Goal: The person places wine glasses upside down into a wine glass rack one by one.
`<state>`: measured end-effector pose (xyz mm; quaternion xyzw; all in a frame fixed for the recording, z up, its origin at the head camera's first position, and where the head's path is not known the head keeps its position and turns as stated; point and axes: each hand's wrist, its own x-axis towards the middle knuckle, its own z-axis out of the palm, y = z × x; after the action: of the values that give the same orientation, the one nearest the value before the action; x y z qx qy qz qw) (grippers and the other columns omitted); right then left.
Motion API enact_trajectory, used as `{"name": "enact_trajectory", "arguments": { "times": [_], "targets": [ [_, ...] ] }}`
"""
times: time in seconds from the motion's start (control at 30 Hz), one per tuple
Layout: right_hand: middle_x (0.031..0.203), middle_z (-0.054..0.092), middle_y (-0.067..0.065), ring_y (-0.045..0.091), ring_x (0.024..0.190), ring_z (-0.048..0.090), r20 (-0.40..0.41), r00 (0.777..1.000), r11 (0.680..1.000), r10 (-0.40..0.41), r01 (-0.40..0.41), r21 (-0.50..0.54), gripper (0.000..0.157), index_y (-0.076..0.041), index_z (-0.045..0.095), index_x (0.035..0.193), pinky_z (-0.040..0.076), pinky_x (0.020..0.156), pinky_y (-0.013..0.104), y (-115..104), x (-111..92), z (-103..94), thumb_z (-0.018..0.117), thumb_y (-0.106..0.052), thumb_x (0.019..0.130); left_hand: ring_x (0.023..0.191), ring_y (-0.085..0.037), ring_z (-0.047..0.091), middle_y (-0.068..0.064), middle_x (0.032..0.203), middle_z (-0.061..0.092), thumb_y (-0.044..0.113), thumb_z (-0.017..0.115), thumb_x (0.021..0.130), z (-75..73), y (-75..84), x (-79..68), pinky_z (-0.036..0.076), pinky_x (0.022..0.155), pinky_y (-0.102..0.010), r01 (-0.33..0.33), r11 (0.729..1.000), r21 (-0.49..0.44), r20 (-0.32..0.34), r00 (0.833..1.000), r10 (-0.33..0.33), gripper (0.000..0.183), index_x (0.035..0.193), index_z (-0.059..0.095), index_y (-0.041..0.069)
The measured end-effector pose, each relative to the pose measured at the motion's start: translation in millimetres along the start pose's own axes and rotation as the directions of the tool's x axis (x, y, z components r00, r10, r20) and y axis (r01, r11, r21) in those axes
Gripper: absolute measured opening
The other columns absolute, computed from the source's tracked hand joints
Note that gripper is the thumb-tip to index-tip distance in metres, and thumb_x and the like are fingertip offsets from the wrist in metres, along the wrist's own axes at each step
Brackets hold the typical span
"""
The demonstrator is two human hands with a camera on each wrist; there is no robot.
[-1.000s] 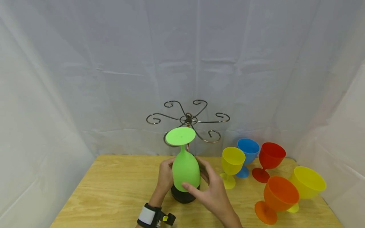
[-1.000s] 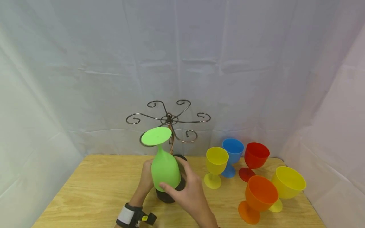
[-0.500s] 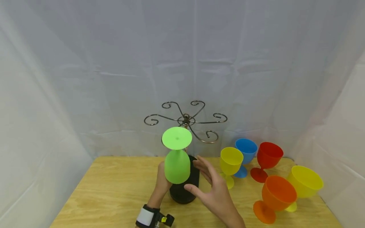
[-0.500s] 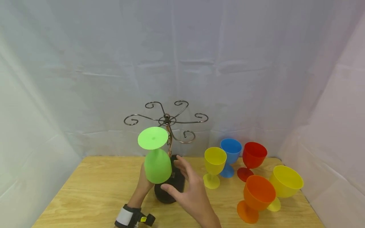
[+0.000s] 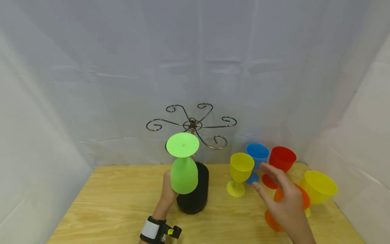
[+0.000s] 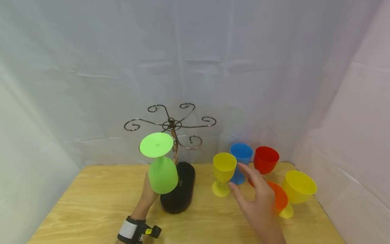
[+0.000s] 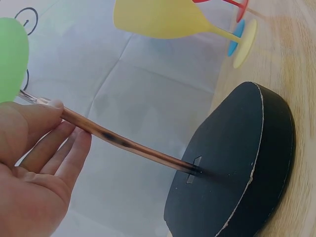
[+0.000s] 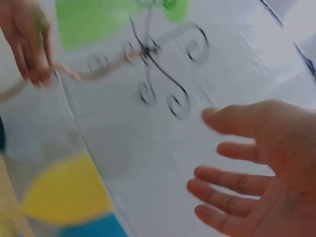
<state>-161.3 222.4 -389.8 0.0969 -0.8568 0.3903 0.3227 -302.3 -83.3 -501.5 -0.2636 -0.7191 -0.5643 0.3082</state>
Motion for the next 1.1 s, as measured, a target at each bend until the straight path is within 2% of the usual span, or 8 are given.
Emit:
{"name": "enact_trajectory", "arguments": {
  "times": [0.17,0.23,0.33,0.4,0.53,0.73,0.97,1.1],
  "targets": [
    [0.125,0.068,0.011,0.027,0.112,0.062,-0.067,0.981,0.958,0.181,-0.192,-0.212,0.059,-0.007,0.059,0.14,0.032,0.09,-0.004,28,-8,-51.1,0.084,-0.024,0.089,0.071,-0.004,0.058,-0.007,0.077,0.066,-0.013,0.056,0.095,-1.1,0.5,-0.1,0.054,0.064,-0.022,-0.006,0.994,-0.106,0.035,0.999,0.009,0.018,0.088,0.066,0.0],
    [0.128,0.065,0.019,0.035,0.113,0.061,-0.013,0.959,0.923,0.284,-0.277,-0.268,0.066,-0.003,0.054,0.142,0.042,0.091,0.003,39,-13,-66.1,0.081,-0.035,0.091,0.071,-0.004,0.057,-0.006,0.078,0.065,-0.012,0.055,0.096,-1.9,1.8,0.2,0.054,0.065,-0.022,-0.001,0.993,-0.116,0.041,0.999,0.006,0.018,0.088,0.066,0.0],
    [0.133,0.057,0.032,0.05,0.116,0.058,0.131,0.896,0.871,0.424,-0.364,-0.329,0.083,0.005,0.042,0.148,0.054,0.093,0.033,55,-16,-79.5,0.075,-0.048,0.093,0.075,-0.001,0.06,-0.008,0.08,0.067,-0.013,0.057,0.095,-2.3,2.0,0.5,0.054,0.067,-0.02,-0.002,0.997,-0.082,0.016,1.0,0.003,0.015,0.09,0.066,-0.001],
    [0.138,0.049,0.038,0.056,0.12,0.054,0.23,0.832,0.836,0.505,-0.405,-0.37,0.095,0.008,0.033,0.151,0.051,0.092,0.055,64,-15,-82.0,0.07,-0.057,0.093,0.079,0.0,0.062,-0.009,0.082,0.069,-0.013,0.059,0.094,-2.3,2.6,0.3,0.054,0.07,-0.018,0.006,0.998,-0.069,0.001,1.0,-0.005,0.014,0.093,0.067,-0.002],
    [0.143,0.043,0.042,0.058,0.123,0.052,0.339,0.763,0.818,0.55,-0.41,-0.403,0.106,0.011,0.027,0.153,0.052,0.094,0.058,73,-12,-78.7,0.069,-0.063,0.09,0.081,0.0,0.064,-0.004,0.085,0.07,-0.016,0.059,0.092,-2.1,3.8,-3.2,0.055,0.071,-0.018,0.006,0.995,-0.104,-0.015,1.0,-0.008,0.015,0.094,0.067,-0.003],
    [0.144,0.038,0.045,0.056,0.117,0.056,0.4,0.746,0.833,0.532,-0.375,-0.407,0.115,0.018,0.02,0.153,0.055,0.092,0.057,80,-12,-68.2,0.075,-0.059,0.088,0.072,-0.001,0.058,0.001,0.078,0.066,-0.015,0.056,0.093,-0.5,5.7,-6.7,0.054,0.065,-0.018,-0.031,0.989,-0.146,-0.035,0.999,0.026,0.019,0.086,0.066,0.0],
    [0.142,0.04,0.046,0.056,0.113,0.056,0.416,0.719,0.814,0.557,-0.374,-0.445,0.119,0.019,0.018,0.151,0.055,0.09,0.062,88,-10,-62.9,0.077,-0.061,0.085,0.083,-0.004,0.071,0.0,0.09,0.075,-0.019,0.064,0.087,4.0,5.0,-5.9,0.059,0.07,-0.023,-0.024,0.983,-0.181,-0.026,0.999,0.02,0.02,0.096,0.069,-0.002],
    [0.139,0.043,0.045,0.055,0.111,0.056,0.407,0.715,0.804,0.568,-0.378,-0.459,0.118,0.017,0.021,0.15,0.054,0.09,0.064,91,-9,-60.0,0.077,-0.063,0.083,0.079,-0.005,0.069,0.0,0.087,0.074,-0.016,0.062,0.089,8.2,6.2,-5.8,0.059,0.068,-0.023,-0.027,0.978,-0.205,-0.04,0.999,0.02,0.016,0.093,0.069,-0.002]
  ]
}}
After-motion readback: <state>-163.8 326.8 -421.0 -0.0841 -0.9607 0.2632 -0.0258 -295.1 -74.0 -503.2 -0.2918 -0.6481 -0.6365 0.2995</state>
